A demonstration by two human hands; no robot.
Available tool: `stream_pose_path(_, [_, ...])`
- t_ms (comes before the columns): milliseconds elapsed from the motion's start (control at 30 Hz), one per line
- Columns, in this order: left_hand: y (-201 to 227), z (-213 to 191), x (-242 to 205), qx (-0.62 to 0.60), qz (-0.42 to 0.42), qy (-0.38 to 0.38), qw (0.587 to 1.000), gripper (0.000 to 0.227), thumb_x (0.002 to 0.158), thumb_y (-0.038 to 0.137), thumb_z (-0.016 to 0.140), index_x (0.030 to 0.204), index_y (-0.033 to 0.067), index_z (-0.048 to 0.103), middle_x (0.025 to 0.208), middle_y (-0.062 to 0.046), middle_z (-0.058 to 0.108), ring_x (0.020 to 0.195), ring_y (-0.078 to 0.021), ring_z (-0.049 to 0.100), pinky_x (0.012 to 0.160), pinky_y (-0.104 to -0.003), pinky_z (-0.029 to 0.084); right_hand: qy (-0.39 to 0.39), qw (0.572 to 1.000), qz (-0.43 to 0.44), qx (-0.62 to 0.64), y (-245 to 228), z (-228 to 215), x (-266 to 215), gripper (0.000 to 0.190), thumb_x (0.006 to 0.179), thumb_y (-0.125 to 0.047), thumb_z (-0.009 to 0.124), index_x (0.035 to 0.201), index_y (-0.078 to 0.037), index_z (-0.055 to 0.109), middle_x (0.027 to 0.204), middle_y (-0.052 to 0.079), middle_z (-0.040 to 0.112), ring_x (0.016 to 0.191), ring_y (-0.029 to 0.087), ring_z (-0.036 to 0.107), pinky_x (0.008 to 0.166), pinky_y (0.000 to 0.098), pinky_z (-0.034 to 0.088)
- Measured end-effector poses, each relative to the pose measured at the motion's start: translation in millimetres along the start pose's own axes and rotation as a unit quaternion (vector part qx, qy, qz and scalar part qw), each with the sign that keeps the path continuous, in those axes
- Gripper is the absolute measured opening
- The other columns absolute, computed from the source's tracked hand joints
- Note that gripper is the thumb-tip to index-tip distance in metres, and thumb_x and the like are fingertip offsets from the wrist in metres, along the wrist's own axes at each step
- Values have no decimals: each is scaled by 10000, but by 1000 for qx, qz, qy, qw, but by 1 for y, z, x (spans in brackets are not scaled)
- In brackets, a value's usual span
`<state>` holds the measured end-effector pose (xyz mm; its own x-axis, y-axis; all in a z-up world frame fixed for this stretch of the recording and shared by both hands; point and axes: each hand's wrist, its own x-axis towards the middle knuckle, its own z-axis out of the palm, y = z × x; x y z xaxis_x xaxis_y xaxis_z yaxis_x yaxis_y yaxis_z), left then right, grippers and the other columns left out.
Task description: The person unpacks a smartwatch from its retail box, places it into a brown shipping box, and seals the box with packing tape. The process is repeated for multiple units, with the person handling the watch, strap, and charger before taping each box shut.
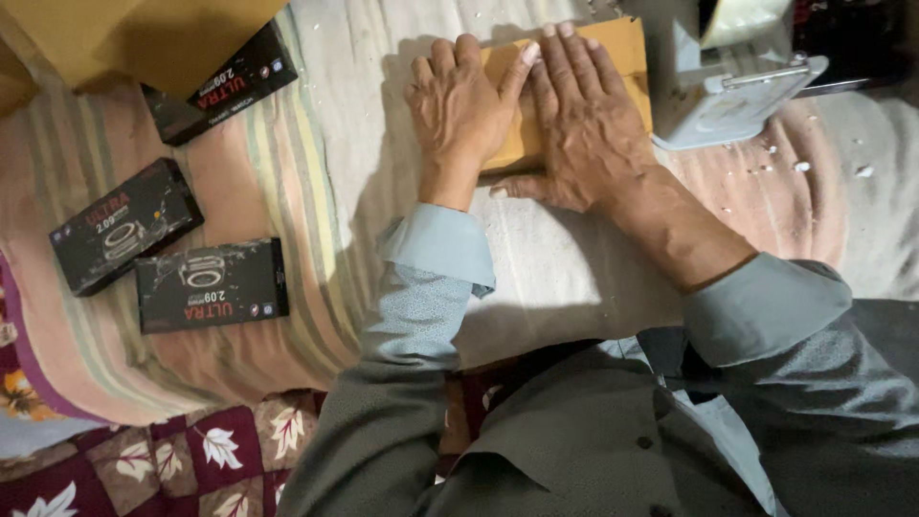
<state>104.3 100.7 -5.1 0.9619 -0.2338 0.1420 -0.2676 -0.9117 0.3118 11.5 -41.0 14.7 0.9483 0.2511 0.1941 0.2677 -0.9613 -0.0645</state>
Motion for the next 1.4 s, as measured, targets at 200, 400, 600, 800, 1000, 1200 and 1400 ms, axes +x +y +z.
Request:
stream_pose_path(200, [0,1,-3,16,137,82,987,456,1067,475,455,1389,185,596,1444,-125,529,1392,-414,389,1090,-657,315,-3,995,78,-65,2,-1,-20,1407,730,-948,514,1560,168,302,1631,390,207,1551,468,113,1261,543,53])
stream_pose_path(400, [2,-1,-10,-51,127,32,990,617,942,546,530,1436,176,505,1481,-162,440,1357,-412,368,977,-615,428,4,995,91,41,9,-6,-15,1322,805,-929,468,1548,152,299,1614,372,210,1536,486,111,1216,618,99])
stream_pose_path(600, [8,-44,-28,-9,64,-3,998,689,998,669,523,1304,53,564,1326,-201,545,1286,-379,478,978,-565,484,92,981,129,110,-2,-13,-20,1053,943,-719,562,1514,143,362,1640,379,216,1552,485,156,1210,566,295])
stream_pose_path(800, [3,-48,-62,10,26,34,999,603,980,624,532,1176,59,609,1199,-195,572,1195,-388,508,857,-582,494,209,942,198,171,-22,13,-31,853,978,-369,761,1502,167,356,1581,424,259,1442,537,346,1175,516,407])
stream_pose_path(1000, [13,-40,-54,58,-9,51,997,533,995,586,544,1119,72,614,1182,-164,581,1178,-368,533,831,-564,515,156,942,219,198,-6,16,-24,808,979,-327,753,1513,142,368,1501,409,383,1274,546,549,1054,501,497])
stream_pose_path(1200, [12,-36,-45,75,-10,13,997,523,996,553,466,1130,71,616,1179,-152,597,1157,-361,532,797,-593,501,57,971,221,66,-21,8,-1,649,1020,-484,567,1507,-67,461,1176,351,505,967,483,585,715,495,530])
stream_pose_path(1400, [6,-26,-36,55,-13,24,998,516,1024,534,420,1124,77,636,1167,-166,606,1157,-371,535,794,-610,489,61,967,247,22,-10,25,26,412,1018,-436,550,1208,-76,614,1158,304,524,1030,448,555,757,504,530])
